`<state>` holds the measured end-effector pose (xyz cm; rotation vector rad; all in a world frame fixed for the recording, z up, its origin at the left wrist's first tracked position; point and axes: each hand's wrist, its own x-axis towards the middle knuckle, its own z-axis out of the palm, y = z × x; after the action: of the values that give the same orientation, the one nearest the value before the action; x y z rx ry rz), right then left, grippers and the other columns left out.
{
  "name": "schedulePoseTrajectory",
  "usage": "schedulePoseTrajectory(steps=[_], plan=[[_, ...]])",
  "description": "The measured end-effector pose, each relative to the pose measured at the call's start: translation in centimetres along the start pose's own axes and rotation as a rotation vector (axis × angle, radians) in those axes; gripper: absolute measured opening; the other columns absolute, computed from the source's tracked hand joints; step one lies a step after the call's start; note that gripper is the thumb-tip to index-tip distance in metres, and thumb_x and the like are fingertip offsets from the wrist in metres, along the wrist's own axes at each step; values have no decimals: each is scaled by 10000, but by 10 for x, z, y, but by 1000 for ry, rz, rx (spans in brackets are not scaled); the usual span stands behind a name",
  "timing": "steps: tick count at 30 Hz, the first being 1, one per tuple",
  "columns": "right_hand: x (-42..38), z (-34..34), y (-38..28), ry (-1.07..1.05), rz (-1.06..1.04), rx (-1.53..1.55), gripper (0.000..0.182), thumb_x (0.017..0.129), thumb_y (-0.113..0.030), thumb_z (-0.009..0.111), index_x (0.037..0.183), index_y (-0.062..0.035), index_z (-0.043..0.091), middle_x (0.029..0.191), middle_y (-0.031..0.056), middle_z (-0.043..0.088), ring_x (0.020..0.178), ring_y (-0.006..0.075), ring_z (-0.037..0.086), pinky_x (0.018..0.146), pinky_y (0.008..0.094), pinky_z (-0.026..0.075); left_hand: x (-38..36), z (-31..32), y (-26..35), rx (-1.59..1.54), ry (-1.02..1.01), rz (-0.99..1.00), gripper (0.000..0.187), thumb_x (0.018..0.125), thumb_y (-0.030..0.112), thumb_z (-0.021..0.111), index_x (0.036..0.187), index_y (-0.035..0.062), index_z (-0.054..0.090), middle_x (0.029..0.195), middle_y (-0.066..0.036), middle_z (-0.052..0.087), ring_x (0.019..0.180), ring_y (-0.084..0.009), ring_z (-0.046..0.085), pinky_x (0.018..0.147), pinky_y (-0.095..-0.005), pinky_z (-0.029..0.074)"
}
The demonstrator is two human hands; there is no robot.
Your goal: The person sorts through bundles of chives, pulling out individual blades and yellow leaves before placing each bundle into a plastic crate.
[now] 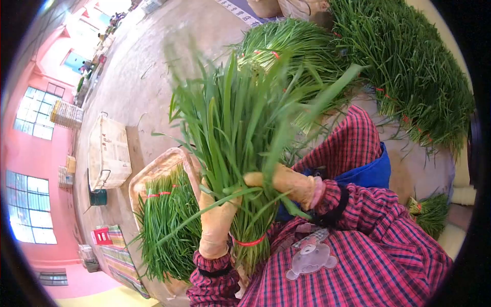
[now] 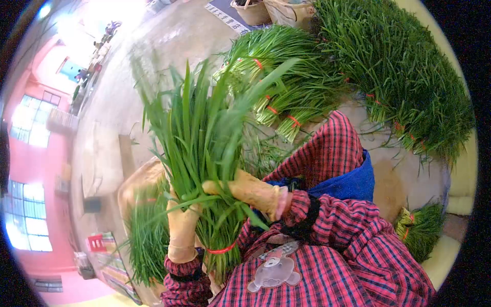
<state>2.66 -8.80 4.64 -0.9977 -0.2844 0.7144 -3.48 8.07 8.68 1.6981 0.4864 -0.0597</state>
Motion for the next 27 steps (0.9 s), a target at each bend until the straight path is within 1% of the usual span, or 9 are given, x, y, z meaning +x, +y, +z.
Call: schedulePoseTrajectory(steps=[2, 4, 9, 13, 16, 18, 22, 24, 27], plan=[[2, -7, 10, 84, 30, 66, 526, 863, -329, 698, 1274, -31, 561, 1168, 60, 629, 1045, 166, 571, 942, 339, 444, 9, 1, -6, -151, 32, 172, 550, 787, -51, 691, 1289, 12, 476, 1042, -36, 634, 913, -121, 601, 799, -252, 490], [8, -16, 27, 163, 66, 136, 514, 852, -316, 706, 1261, -35, 572, 1136, 55, 640, 1002, 167, 591, 914, 336, 461, 12, -13, -12, -209, 91, 87, 401, 796, -12, 692, 1176, 4, 566, 1026, -39, 653, 837, -145, 634, 787, -284, 516], [-5, -28, 31, 171, 140, 335, 504, 809, -264, 735, 1235, -38, 591, 1135, 58, 645, 937, 167, 627, 859, 317, 494, 8, -12, -21, -566, 211, 36, 372, 815, 33, 660, 1171, -3, 560, 1017, -77, 654, 835, -191, 656, 765, -355, 563], [-11, -24, 19, 91, 126, 399, 505, 826, -263, 718, 1257, -35, 584, 1180, 51, 637, 985, 161, 628, 893, 319, 486, 7, -15, -26, -607, 155, 51, 373, 816, 32, 651, 1175, -3, 556, 1039, -90, 647, 862, -207, 657, 777, -363, 571], [-4, -26, 37, 46, 60, 389, 510, 842, -277, 706, 1271, -32, 581, 1200, 52, 631, 1029, 171, 624, 929, 322, 475, 5, -9, -21, -467, 132, 92, 476, 848, 118, 574, 1298, 5, 469, 1134, -134, 612, 945, -256, 644, 806, -374, 559], [-1, -40, 61, 22, 25, 307, 494, 862, -275, 690, 1275, -27, 577, 1213, 62, 627, 1053, 176, 619, 947, 320, 471, 2, -7, -17, -529, 170, 40, 405, 790, -6, 652, 1184, 5, 559, 1037, -89, 651, 841, -216, 663, 773, -359, 574], [-13, -25, 19, -11, 131, 336, 477, 880, -248, 672, 1284, -16, 568, 1225, 75, 625, 1059, 168, 615, 929, 313, 486, 4, -19, -32, -359, 66, 90, 415, 784, 34, 692, 1182, 16, 573, 1029, -56, 648, 840, -157, 636, 777, -304, 535], [-7, -33, 37, -45, 86, 323, 487, 875, -255, 679, 1284, -14, 567, 1218, 72, 629, 1049, 164, 616, 921, 315, 491, 5, -23, -34, -233, 32, 114, 470, 780, 29, 701, 1225, 20, 550, 1065, -43, 636, 872, -139, 617, 797, -288, 513], [2, -38, 55, -101, 115, 294, 535, 859, -325, 698, 1277, -18, 572, 1225, 64, 623, 1049, 163, 601, 917, 319, 489, 3, -21, -32, -123, -22, 146, 785, 756, -39, 701, 1438, 77, 331, 1180, -48, 587, 981, -145, 587, 860, -308, 500]])
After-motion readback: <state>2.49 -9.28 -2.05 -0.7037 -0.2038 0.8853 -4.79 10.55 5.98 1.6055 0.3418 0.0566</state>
